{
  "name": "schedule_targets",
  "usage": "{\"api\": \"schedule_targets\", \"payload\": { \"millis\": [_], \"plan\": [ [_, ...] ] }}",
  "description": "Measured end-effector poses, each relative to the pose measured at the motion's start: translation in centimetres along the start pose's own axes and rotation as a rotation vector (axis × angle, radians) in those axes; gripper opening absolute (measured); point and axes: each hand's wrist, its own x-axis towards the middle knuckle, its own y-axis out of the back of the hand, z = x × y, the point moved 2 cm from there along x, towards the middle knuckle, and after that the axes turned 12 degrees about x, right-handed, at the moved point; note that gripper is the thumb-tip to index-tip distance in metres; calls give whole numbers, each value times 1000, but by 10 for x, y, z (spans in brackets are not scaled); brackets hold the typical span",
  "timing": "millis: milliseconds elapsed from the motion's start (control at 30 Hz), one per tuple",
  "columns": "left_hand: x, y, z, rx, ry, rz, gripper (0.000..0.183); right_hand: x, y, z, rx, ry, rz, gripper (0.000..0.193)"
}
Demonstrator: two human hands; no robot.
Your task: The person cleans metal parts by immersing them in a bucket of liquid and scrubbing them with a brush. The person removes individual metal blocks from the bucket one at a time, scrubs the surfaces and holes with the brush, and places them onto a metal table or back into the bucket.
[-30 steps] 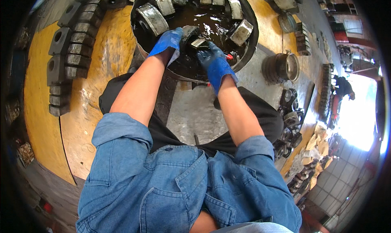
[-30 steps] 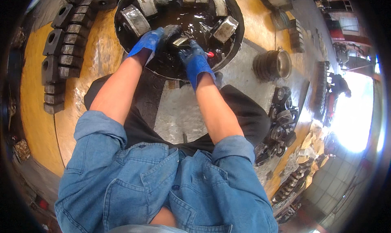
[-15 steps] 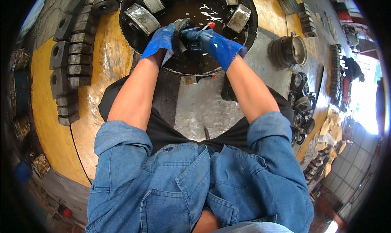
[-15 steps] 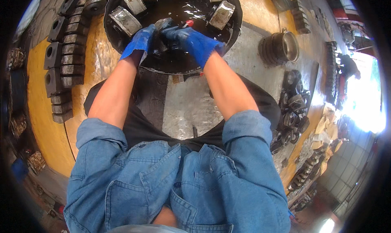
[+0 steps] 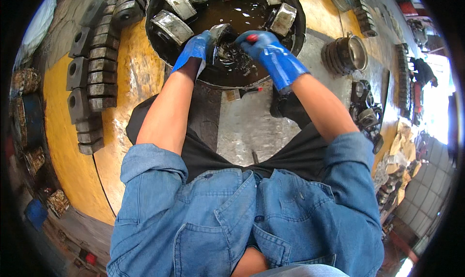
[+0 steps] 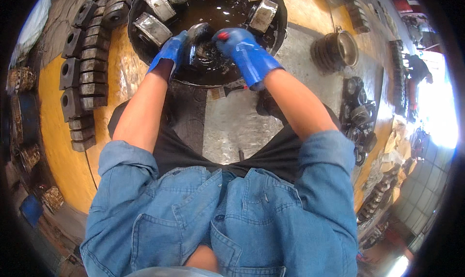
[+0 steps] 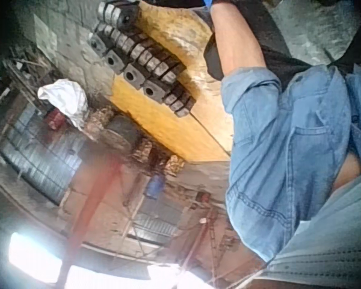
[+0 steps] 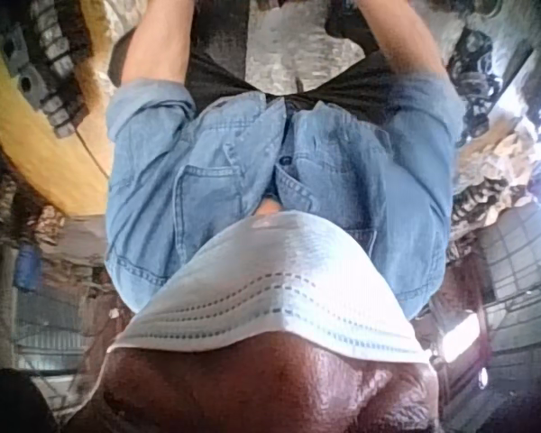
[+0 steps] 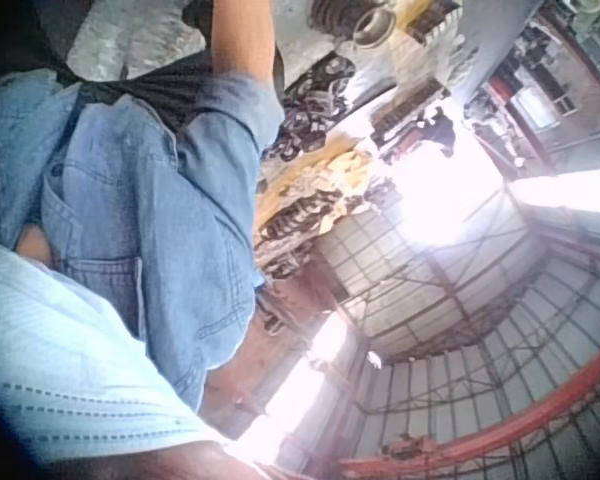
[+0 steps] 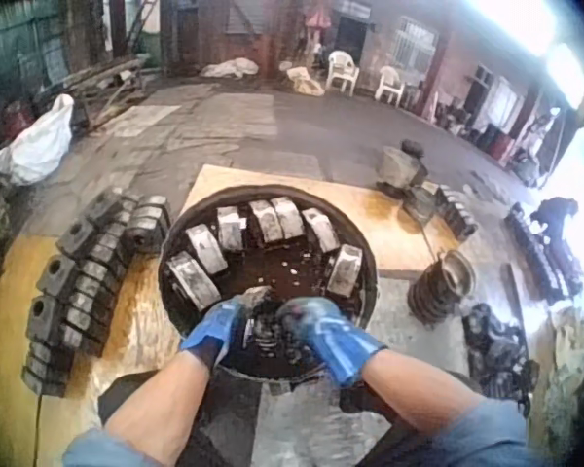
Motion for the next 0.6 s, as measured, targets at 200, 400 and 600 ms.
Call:
{"api": "schedule_targets", "payload": {
  "millis": [200, 400, 600],
  "plan": [
    [47, 33, -38, 279, -3, 91, 59, -8, 7, 8, 855, -337, 445, 29],
    [32, 32, -32, 251, 10, 131, 62, 18, -45, -12, 853, -55, 420, 42],
    [30, 36, -35, 178, 120, 96, 75, -16, -81, -38, 1217, -49, 111, 27]
  ]
}}
